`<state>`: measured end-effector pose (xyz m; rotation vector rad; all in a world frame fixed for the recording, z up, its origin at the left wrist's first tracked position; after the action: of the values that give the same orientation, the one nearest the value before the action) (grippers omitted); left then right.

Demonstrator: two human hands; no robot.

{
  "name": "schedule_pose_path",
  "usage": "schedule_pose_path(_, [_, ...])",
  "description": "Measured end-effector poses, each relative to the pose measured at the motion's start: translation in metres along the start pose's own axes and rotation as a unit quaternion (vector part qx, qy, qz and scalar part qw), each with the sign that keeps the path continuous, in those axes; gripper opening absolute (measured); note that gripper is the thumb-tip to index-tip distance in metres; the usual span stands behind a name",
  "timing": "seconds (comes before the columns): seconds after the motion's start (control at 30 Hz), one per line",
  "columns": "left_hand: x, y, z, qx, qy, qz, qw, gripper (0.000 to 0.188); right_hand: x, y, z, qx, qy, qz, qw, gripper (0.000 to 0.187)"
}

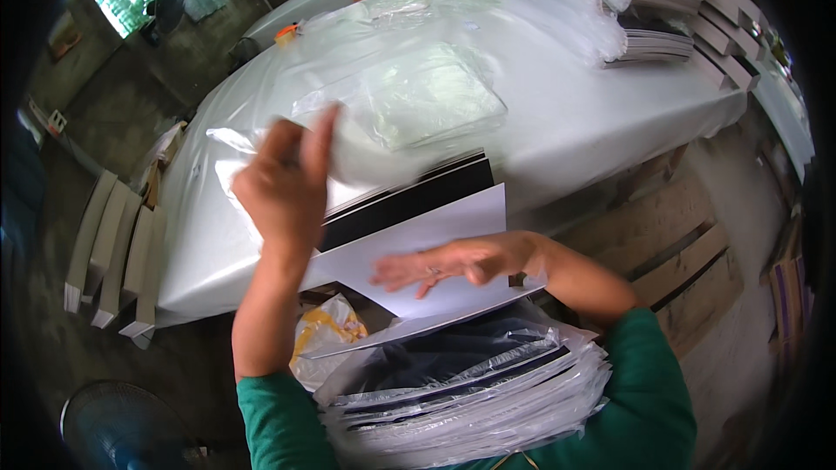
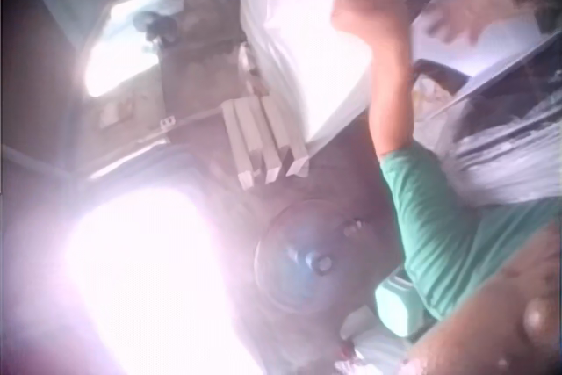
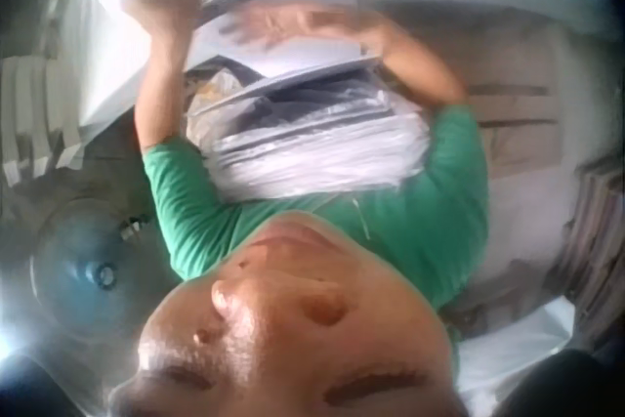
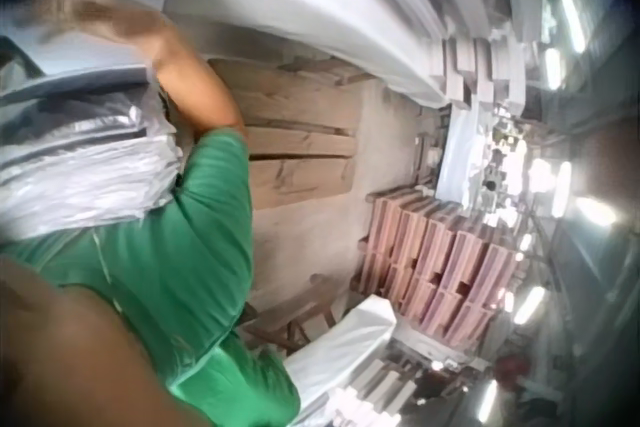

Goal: The person removes a plastic sleeve from a stack, slides a black folder inside it by hand, and repeats this for several items before stacking the finished products on a pile.

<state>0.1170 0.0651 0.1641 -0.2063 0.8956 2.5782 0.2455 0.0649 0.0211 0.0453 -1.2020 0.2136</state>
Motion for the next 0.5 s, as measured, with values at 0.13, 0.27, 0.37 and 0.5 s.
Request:
schedule_pose_path(0.13, [-0.020, -0.021, -0.062, 0.107, -0.236, 0.016, 0.966, 0.036, 0.003, 0.035, 0.015, -0.153, 0.192, 0.180, 0.952, 0.052])
schedule_pose_path(0.27, [-0.012, -0.051, -0.125, 0.221, -0.302, 0.020, 0.927, 0.033, 0.017, 0.051, 0.013, -0.366, 0.164, 0.020, 0.916, 0.032])
schedule_pose_path(0.37, [0.005, -0.082, -0.158, 0.311, -0.312, 0.028, 0.898, 0.024, 0.006, 0.066, 0.002, -0.430, 0.170, -0.077, 0.883, 0.029])
schedule_pose_path(0.5, [0.038, -0.121, -0.181, 0.462, -0.158, -0.045, 0.872, 0.029, -0.011, 0.082, -0.016, -0.482, 0.199, -0.022, 0.853, 0.024])
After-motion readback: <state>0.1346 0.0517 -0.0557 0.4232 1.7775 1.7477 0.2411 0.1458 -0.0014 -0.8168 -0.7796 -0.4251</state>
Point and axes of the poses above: each hand's wrist, its own z-axis towards the middle knuckle, its own y-axis out of the back of the hand, x = y × z, the point moved 5 cm from there along z, towards the middle knuckle, and after that the axes turned 14 degrees about x, right-handed, at the moved point
